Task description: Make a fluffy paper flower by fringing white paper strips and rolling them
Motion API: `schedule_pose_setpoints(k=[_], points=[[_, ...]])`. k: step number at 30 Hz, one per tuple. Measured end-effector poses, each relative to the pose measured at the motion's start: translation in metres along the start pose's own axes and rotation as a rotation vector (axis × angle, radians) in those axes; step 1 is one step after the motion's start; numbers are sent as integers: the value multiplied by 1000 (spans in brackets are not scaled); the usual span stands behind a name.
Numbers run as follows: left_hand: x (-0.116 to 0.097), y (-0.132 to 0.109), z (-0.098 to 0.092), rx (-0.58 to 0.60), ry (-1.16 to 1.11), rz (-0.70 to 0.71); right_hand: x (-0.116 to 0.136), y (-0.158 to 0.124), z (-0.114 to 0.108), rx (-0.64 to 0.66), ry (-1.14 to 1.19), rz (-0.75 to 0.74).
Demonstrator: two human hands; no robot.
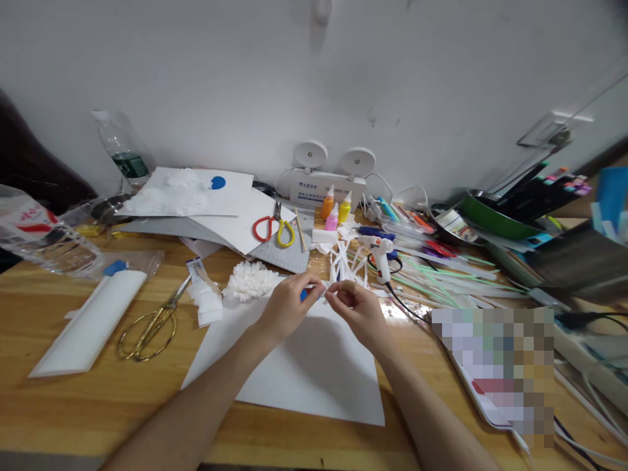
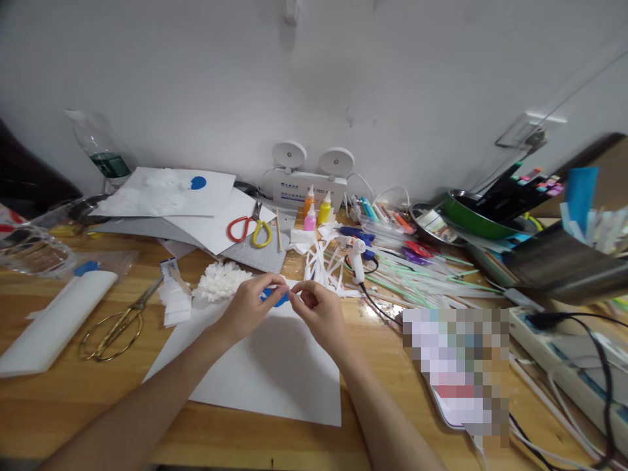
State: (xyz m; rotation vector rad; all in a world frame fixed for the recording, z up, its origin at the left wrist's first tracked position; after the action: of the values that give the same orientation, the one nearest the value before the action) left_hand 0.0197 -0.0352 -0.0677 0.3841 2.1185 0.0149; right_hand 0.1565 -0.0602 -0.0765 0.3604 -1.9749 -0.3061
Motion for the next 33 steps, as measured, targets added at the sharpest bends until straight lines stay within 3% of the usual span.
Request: schedule_pose_setpoints(k=[21,33], points=[[-4,-1,4,63,-54,31,-1,2,-5,-67,-148,-35],[-5,-1,1,28,-61,53,0,1,-4,-65,-127,-76]])
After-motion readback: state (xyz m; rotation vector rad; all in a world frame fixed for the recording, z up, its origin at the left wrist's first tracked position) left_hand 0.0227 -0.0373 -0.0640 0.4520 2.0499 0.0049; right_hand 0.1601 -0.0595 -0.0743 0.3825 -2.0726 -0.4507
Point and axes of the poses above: each hand's wrist, its own y-axis towards the middle knuckle, its own z-axis out of the palm, x = y × z, the point moved 3 cm from there along y, towards the middle knuckle, and after that the axes turned 12 degrees about -z, right-handed, at the moved point
